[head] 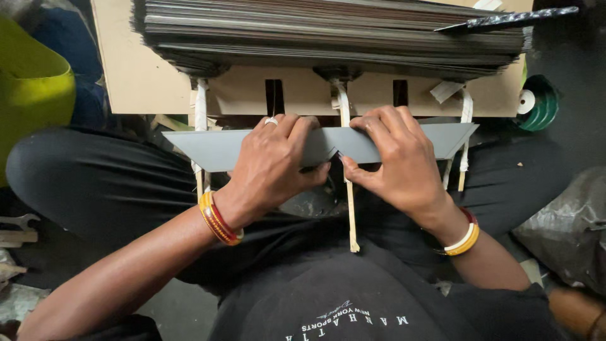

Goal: The person sits on the floor with a large stack of dark laminated sheets resting on their lap. They pull and separate thin strips from the edge of the stack and fold a gray paper strip over a metal bar, pressing it down by hand.

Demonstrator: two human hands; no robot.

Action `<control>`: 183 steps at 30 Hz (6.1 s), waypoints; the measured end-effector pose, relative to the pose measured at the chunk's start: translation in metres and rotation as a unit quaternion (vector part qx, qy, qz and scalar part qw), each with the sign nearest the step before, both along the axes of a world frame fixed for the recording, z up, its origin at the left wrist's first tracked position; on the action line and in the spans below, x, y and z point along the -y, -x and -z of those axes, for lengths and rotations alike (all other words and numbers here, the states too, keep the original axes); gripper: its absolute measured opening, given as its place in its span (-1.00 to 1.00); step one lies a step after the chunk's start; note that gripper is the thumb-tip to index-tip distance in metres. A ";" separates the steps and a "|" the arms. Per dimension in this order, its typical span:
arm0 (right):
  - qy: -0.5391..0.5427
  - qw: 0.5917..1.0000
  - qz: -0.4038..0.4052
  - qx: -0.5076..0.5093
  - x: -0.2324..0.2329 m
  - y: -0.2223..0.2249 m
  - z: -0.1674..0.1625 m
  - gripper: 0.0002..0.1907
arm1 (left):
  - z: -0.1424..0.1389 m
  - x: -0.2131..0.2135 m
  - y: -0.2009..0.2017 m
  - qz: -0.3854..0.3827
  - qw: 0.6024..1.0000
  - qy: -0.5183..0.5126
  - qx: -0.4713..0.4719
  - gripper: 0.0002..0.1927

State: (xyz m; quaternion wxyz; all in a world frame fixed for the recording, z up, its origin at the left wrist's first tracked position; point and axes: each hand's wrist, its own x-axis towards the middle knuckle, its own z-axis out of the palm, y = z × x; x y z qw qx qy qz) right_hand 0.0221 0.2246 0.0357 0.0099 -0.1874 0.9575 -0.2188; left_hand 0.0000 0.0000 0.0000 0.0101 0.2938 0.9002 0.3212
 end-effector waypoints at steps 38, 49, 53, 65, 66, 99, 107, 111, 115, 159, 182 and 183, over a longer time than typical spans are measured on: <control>-0.046 0.977 0.140 -0.156 -0.159 -0.016 -0.001 -0.55 | -0.024 -0.023 0.033 0.122 0.941 0.128 -0.288 -0.63; -0.022 0.945 0.115 -0.306 -0.206 0.044 0.014 -0.79 | -0.042 -0.064 0.068 0.058 0.926 0.125 -0.351 -0.77; 0.001 0.944 0.110 -0.312 -0.209 0.039 0.022 -0.78 | -0.037 -0.064 0.067 0.064 0.921 0.123 -0.365 -0.79; 0.028 0.933 0.129 -0.335 -0.193 0.032 0.019 -0.85 | -0.025 -0.052 0.066 0.056 0.947 0.081 -0.307 -0.69; 0.053 0.929 0.156 -0.330 -0.192 0.029 0.020 -0.87 | -0.026 -0.050 0.065 0.057 0.949 0.077 -0.300 -0.68; 0.024 0.967 0.212 -0.140 -0.135 0.010 0.045 -0.51 | -0.036 -0.052 0.053 0.002 0.954 0.085 -0.288 -0.84; 0.033 0.966 0.209 -0.148 -0.133 0.011 0.047 -0.51 | -0.038 -0.049 0.052 -0.002 0.964 0.081 -0.255 -0.82; 0.046 0.966 0.206 -0.151 -0.136 0.015 0.049 -0.48 | -0.039 -0.049 0.049 -0.003 0.962 0.090 -0.256 -0.84; 0.062 0.967 0.199 -0.147 -0.136 0.017 0.052 -0.39 | -0.040 -0.044 0.042 -0.005 0.967 0.094 -0.237 -0.79; -0.082 0.914 0.103 -0.385 -0.213 0.052 0.033 -0.82 | -0.027 -0.079 0.047 0.046 0.907 0.113 -0.402 -0.73; 0.015 0.955 0.162 -0.246 -0.202 0.027 0.070 -0.75 | 0.003 -0.040 0.090 0.017 0.948 0.040 -0.314 -0.85; 0.007 0.952 0.152 -0.265 -0.201 0.027 0.070 -0.76 | 0.003 -0.040 0.089 0.016 0.946 0.040 -0.320 -0.85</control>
